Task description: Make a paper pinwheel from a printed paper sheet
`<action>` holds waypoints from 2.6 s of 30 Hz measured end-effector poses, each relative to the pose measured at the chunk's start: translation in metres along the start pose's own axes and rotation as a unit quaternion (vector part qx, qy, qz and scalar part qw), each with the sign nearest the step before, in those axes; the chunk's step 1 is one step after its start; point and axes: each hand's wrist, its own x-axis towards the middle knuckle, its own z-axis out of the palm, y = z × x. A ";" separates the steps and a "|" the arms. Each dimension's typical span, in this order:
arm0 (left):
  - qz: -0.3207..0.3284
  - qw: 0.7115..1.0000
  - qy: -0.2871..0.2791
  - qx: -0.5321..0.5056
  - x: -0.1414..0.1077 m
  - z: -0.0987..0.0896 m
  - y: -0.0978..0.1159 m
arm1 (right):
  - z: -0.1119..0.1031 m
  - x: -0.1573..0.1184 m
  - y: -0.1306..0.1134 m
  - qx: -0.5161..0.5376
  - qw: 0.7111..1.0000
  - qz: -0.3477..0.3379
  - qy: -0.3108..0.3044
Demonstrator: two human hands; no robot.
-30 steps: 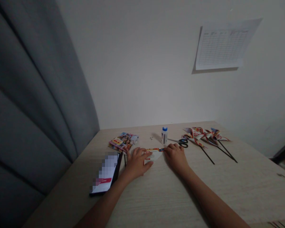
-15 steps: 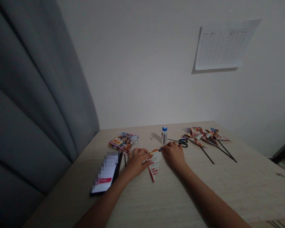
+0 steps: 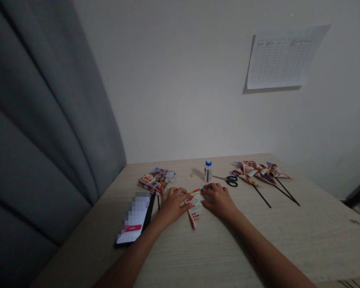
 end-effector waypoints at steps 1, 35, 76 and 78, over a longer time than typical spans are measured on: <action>-0.002 1.000 -0.001 -0.002 0.000 0.000 0.000 | 0.000 -0.001 -0.001 0.009 1.000 -0.003 -0.007; -0.024 0.997 0.042 0.060 -0.002 -0.003 -0.011 | -0.003 0.006 -0.014 0.077 0.989 -0.112 -0.058; -0.042 0.997 0.022 0.061 -0.001 -0.003 -0.011 | 0.005 0.005 -0.009 0.099 0.987 -0.111 -0.058; -0.040 0.997 0.024 0.065 -0.002 -0.003 -0.011 | 0.005 0.004 -0.008 0.102 0.986 -0.116 -0.063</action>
